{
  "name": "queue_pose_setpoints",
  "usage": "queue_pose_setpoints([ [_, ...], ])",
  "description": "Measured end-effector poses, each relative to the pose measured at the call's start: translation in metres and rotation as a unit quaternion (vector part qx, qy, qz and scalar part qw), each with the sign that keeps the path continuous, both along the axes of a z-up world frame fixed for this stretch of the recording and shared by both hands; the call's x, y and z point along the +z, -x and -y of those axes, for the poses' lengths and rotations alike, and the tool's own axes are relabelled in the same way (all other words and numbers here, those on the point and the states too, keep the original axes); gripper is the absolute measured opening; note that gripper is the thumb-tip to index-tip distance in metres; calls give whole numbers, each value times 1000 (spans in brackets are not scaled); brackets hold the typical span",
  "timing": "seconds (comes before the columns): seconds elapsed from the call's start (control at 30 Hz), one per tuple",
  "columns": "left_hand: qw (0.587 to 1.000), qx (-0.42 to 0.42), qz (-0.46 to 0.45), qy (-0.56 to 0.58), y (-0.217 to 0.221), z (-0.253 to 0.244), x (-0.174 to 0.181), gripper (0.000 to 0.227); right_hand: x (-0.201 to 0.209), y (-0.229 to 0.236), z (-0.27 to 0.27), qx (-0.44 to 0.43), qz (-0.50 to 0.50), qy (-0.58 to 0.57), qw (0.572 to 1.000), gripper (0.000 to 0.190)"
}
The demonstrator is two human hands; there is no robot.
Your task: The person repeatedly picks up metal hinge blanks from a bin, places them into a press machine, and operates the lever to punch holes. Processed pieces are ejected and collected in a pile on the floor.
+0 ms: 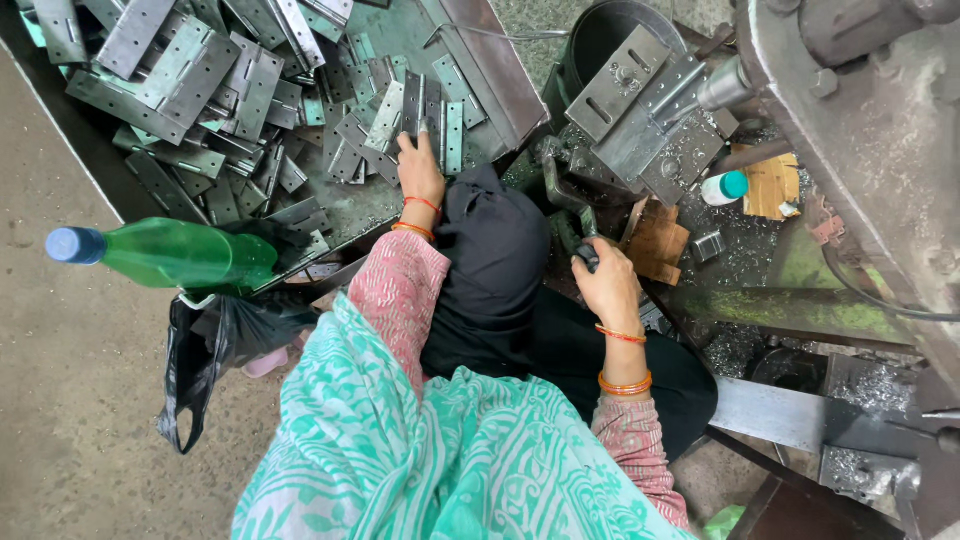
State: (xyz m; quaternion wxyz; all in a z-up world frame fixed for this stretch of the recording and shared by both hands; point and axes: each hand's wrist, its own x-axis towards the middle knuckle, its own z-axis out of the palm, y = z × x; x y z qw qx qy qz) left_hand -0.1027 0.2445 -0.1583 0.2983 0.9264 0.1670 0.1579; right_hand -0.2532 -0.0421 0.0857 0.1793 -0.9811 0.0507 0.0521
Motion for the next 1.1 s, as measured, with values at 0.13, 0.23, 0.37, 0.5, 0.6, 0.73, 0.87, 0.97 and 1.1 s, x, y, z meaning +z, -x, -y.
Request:
queue_pose_setpoints([
  [0.13, 987, 49, 66, 140, -9, 0, -14, 91, -1, 0, 2, 4, 5, 1, 1000, 39],
  [0.23, 970, 89, 6, 226, -17, 1, -29, 82, -3, 0, 2, 9, 6, -1, 1000, 39],
  [0.37, 961, 61, 56, 263, -27, -11, -27, 71, -2, 0, 3, 9, 10, -17, 1000, 40],
  [0.5, 778, 59, 39, 625, -34, -33, 18, 66, -2, 2, 3, -2, 4, -32, 999, 40],
  [0.6, 833, 16, 47, 551, -19, -42, 85, 65, -1, 2, 3, -10, -2, -35, 999, 39],
  [0.73, 875, -117, 116, 455, 6, -27, 181, 70, -1, 4, 4, -2, 14, -55, 998, 40],
  [0.87, 781, -245, 128, 560, 10, 9, 239, 69, -1, 4, 3, -12, -2, -52, 999, 41],
  [0.97, 681, -294, 50, 669, -7, 55, 243, 63, -2, 3, 6, -16, -7, -55, 998, 42],
  [1.1, 678, -281, -47, 678, -48, 135, 212, 63, -6, 3, 7, -18, -11, -49, 999, 44],
])
